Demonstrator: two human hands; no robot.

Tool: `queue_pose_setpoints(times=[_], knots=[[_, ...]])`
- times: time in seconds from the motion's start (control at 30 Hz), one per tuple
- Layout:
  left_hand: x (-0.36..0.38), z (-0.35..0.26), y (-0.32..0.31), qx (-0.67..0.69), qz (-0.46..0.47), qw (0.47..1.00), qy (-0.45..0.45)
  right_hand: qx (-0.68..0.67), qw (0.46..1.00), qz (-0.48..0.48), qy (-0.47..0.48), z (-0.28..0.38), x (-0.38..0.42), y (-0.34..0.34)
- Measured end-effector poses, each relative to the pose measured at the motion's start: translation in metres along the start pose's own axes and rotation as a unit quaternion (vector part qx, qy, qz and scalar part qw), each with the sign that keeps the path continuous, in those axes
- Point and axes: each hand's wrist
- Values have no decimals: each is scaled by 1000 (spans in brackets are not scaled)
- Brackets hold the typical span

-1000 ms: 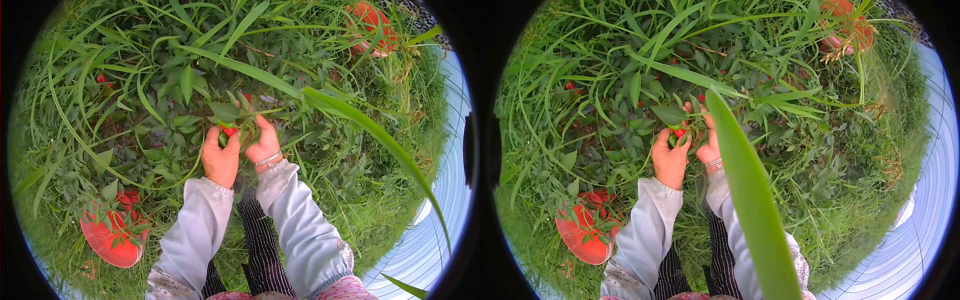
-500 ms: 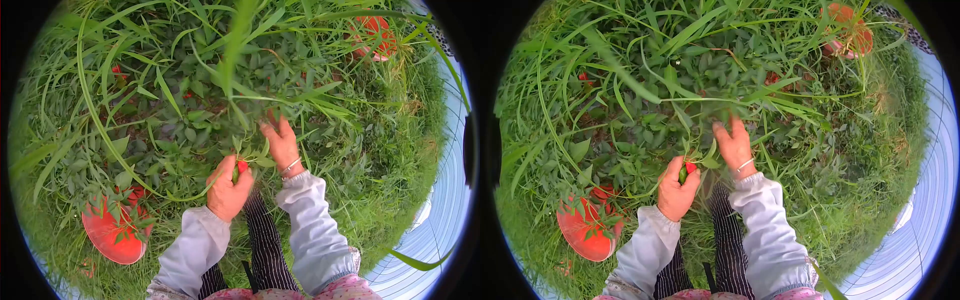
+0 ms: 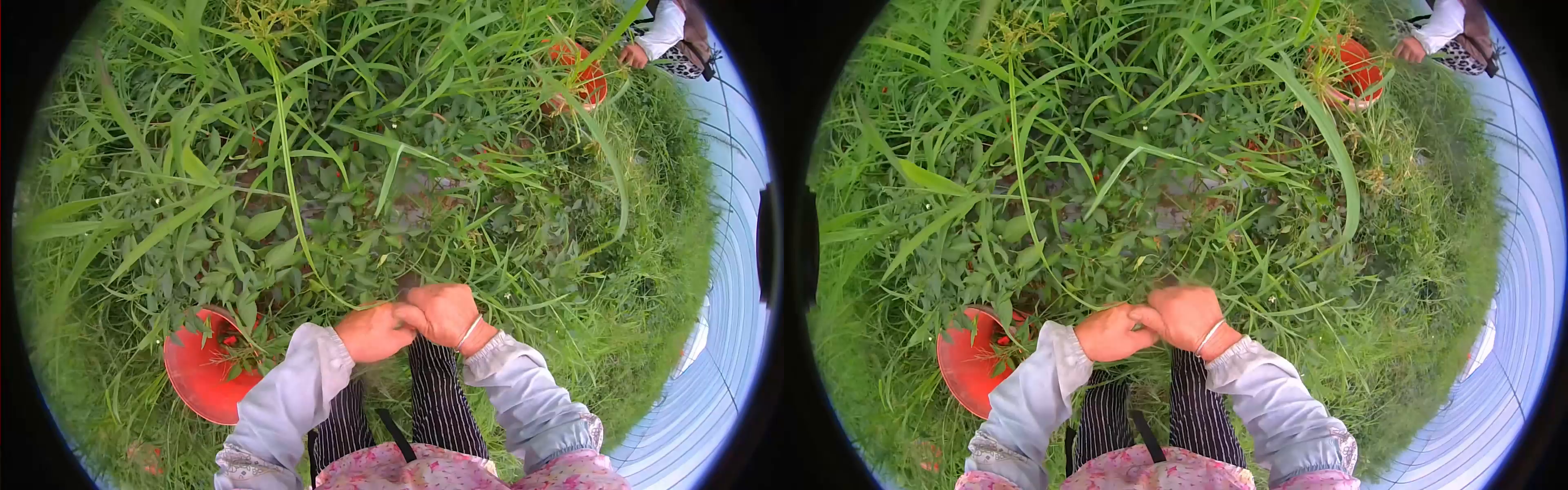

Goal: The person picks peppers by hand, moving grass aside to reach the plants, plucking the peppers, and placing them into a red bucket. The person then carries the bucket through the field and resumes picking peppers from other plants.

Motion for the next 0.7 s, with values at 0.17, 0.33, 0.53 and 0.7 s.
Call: queue_pose_setpoints(times=[0.17, 0.33, 0.53, 0.7], knots=[[34, 8, 2, -20, 98, 993, -60, -223, 974, 45, 1, 13, 32, 2], [26, 11, 17, -22, 91, 995, -39, -526, 817, 73, -226, 18, 28, -24], [4, 66, 41, 164, 46, 977, 126, -509, 844, 72, -154, -31, -6, 22], [-78, 1, 67, 378, -202, 898, 101, -97, 994, 18, 53, -122, -18, -9]])
Point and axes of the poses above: each hand's wrist, its own x-axis away from the middle knuckle, its own y-axis out of the back of the hand, z = x × y, and after that the axes turned 13 degrees about -z, right-handed
